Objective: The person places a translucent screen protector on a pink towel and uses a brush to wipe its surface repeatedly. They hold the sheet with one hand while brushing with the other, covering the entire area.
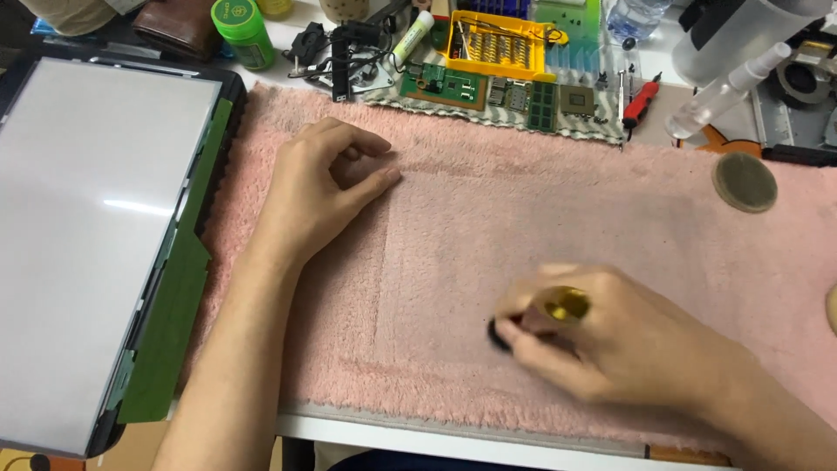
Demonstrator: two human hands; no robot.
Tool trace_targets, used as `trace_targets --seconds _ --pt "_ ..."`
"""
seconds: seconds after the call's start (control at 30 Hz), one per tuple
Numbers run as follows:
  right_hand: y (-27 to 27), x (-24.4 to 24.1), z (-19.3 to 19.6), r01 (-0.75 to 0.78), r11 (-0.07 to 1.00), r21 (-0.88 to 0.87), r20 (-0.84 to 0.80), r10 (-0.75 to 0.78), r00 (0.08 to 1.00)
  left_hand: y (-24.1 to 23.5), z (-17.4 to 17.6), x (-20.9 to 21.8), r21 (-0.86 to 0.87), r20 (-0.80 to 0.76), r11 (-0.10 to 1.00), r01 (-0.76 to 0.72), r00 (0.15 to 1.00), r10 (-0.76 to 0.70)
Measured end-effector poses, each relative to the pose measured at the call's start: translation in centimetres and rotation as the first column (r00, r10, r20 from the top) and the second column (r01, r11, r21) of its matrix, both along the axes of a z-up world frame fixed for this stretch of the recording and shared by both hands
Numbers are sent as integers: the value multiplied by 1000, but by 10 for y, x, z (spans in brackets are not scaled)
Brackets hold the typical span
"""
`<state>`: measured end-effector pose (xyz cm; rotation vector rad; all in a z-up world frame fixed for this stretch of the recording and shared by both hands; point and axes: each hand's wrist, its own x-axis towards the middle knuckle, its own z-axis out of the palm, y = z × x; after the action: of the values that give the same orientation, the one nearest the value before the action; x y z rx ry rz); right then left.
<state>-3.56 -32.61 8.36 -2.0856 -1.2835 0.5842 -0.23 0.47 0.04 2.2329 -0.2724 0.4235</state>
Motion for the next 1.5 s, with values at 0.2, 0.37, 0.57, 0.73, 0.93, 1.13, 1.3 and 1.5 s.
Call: trace_targets --seconds 0.2,0.37,0.57,0.73,0.93,1.13,1.3,1.5 --pt "3 3 5 49 978 202 16 -53 998 0 -1 1 -6 -16 1000 -7 1000 7" --pt "3 13 -3 -15 969 246 329 -69 942 2 -5 4 29 36 1000 -2 999 1" --pt "-5 22 0 32 999 -2 130 -31 991 2 -5 3 26 34 1000 -7 999 6" --pt "5 24 -1 173 983 57 178 -180 967 0 2 1 8 -41 1000 -18 999 18" --pt "-3 35 -8 121 992 -20 229 -113 967 2 -3 3 26 -7 1000 -13 1000 13" --pt "5 35 -1 169 985 -27 60 -167 984 2 -4 5 42 25 999 -11 1000 10" --pt "3 46 -11 254 967 -29 216 -242 946 3 -9 6 30 59 1000 2 998 -4" --pt "4 49 -14 348 935 -69 -11 -349 937 0 -1 3 8 8 1000 -26 1000 26"
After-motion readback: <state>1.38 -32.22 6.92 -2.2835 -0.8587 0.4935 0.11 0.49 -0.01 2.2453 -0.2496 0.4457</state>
